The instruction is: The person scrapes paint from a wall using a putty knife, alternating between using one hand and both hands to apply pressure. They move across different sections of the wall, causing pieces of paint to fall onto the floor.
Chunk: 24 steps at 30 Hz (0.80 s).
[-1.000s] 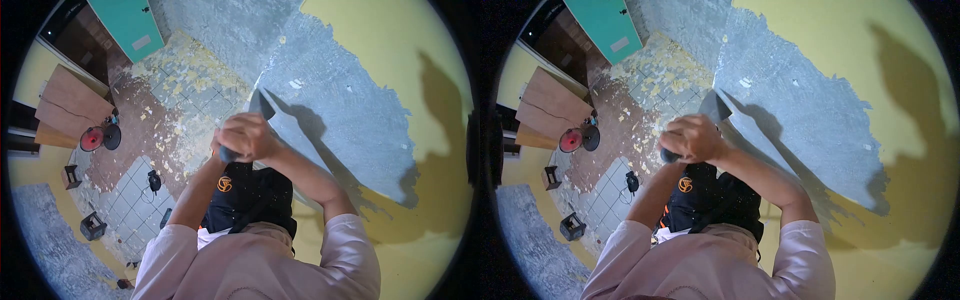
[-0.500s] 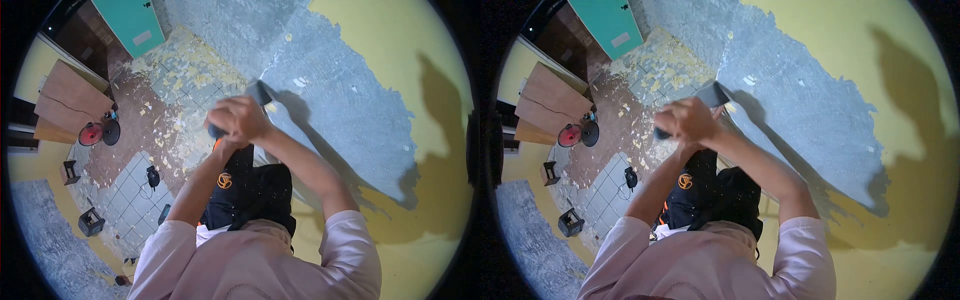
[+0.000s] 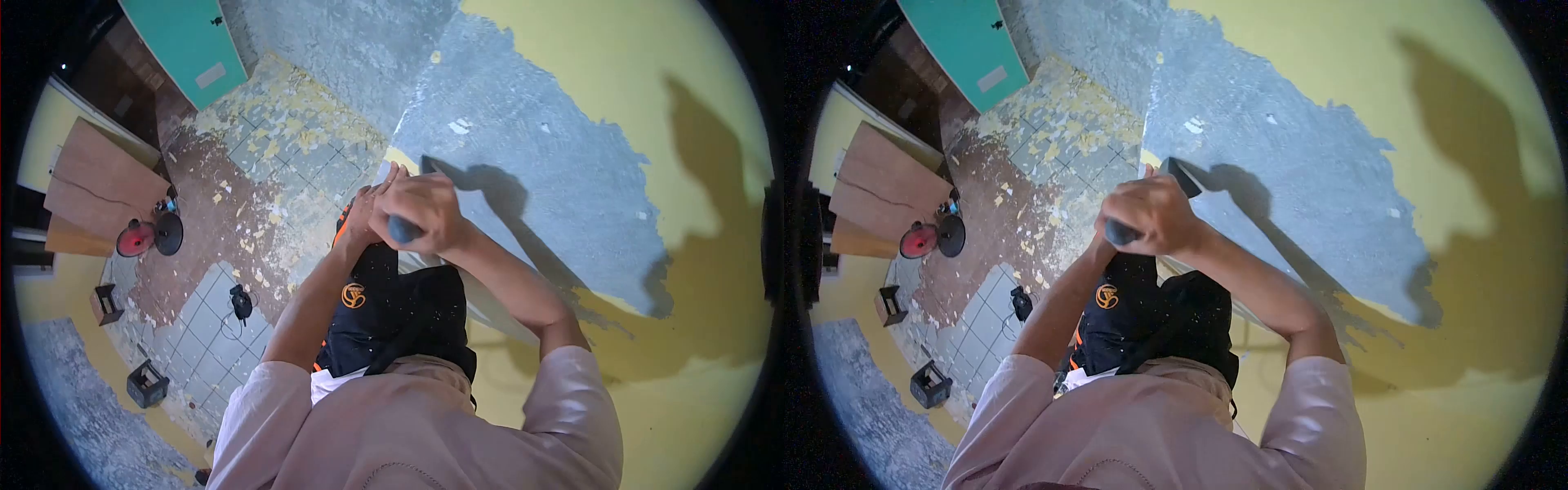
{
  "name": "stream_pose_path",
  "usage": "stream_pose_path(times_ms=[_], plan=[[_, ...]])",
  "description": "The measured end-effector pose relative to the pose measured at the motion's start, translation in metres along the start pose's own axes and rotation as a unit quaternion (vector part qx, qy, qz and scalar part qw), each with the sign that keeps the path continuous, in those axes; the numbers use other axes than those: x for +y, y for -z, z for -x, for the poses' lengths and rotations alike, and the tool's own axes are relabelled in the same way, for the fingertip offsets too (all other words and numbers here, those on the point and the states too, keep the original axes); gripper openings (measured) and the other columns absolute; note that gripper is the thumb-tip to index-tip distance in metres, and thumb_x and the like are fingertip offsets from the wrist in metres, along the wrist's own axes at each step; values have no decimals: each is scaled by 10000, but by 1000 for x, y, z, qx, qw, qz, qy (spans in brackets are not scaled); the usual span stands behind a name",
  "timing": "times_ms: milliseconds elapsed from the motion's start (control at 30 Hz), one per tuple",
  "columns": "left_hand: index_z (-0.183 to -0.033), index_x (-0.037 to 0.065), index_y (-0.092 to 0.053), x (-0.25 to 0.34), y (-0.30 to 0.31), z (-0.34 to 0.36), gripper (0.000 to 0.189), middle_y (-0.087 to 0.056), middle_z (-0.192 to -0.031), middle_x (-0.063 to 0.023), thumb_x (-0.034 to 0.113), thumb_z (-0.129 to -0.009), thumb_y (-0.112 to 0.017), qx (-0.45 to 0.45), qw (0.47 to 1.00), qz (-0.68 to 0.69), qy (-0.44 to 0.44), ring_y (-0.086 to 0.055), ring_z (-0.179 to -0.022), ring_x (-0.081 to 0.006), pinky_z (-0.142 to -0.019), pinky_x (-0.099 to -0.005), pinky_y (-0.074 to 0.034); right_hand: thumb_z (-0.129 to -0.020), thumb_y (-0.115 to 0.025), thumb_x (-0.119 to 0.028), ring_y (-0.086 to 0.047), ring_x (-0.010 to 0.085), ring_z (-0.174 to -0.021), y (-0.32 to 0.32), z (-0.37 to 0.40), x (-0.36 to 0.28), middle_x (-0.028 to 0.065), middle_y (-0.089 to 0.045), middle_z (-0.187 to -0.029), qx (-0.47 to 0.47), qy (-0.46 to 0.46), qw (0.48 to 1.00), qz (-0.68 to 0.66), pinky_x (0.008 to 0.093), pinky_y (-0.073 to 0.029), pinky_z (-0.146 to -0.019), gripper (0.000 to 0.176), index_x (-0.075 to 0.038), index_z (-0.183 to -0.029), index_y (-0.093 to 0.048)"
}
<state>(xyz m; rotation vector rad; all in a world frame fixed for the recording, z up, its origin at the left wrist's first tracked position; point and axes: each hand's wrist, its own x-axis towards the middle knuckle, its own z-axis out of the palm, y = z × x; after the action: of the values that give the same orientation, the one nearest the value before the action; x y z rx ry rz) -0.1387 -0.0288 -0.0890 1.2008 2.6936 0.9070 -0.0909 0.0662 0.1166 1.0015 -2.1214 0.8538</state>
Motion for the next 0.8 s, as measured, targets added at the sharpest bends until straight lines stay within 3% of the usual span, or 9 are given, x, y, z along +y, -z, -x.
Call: stream_pose_path(times_ms=[167,200,433,500,567,633,700,767,800], plan=[[-1438,122,-215,-21,-11,-9,779,-243,-1473,-151,299,-764,-562,66,989,111,-73,-527,-1129,-285,-917,-410,-396,-564,-702,-11,-511,187,-437,6,-6,-4,32,-473,-526,70,66,995,27,248,-415,-448,202,-75,-676,-547],[-1438,123,-209,-24,-16,-11,766,-277,-1456,-161,278,-782,-572,56,969,231,-63,-522,-1125,-314,-945,-418,-383,-605,-681,64,-488,191,-427,12,5,2,32,-481,-536,26,-56,995,-85,255,-394,-432,215,-61,-671,-519],[-1282,27,-465,-39,24,47,514,-493,-1277,-215,294,-856,-566,36,960,271,66,-452,-1204,-356,-1017,-383,-355,-737,-658,18,-390,96,-427,51,126,-61,19,-442,-502,147,-322,933,59,251,-304,-425,251,-68,-610,-460],[-1291,20,-452,-64,40,89,540,-477,-1291,-220,351,-873,-543,-59,934,233,263,-431,-1222,-360,-1018,-383,-354,-749,-654,11,-372,61,-459,50,175,-88,13,-425,-496,192,-398,893,78,250,-297,-431,262,-54,-607,-444],[-1278,29,-468,-121,12,159,546,-484,-1273,-238,379,-867,-544,-112,948,89,286,-444,-1210,-365,-1004,-375,-368,-771,-643,-13,-363,59,-462,55,214,-125,-5,-425,-500,172,-481,847,144,249,-292,-432,275,-54,-604,-427],[-1252,55,-500,-141,7,211,522,-538,-1216,-224,374,-845,-572,-325,871,-69,361,-495,-1168,-348,-976,-446,-385,-785,-630,-23,-351,55,-465,51,258,-156,-15,-416,-503,238,-560,782,139,246,-286,-432,280,-54,-604,-417],[-1216,52,-529,-114,-3,252,507,-605,-1123,-193,348,-811,-606,-380,836,-205,338,-547,-1112,-332,-952,-532,-379,-798,-617,-32,-338,51,-469,45,264,-168,-26,-407,-506,309,-626,703,136,244,-279,-432,286,-55,-604,-408],[-1236,60,-525,-109,-41,268,540,-569,-1210,-156,365,-797,-597,-606,751,-219,141,-544,-1118,-331,-940,-609,-346,-812,-604,-38,-334,45,-487,38,246,-177,-40,-394,-512,432,-654,616,83,234,-273,-446,299,-54,-607,-388],[-1259,96,-520,-124,-79,274,576,-460,-1346,-134,371,-762,-616,-621,764,-124,123,-455,-1213,-350,-976,-639,-277,-818,-602,-34,-343,42,-511,36,249,-174,-30,-402,-524,418,-638,642,80,222,-276,-469,305,-47,-607,-382]])
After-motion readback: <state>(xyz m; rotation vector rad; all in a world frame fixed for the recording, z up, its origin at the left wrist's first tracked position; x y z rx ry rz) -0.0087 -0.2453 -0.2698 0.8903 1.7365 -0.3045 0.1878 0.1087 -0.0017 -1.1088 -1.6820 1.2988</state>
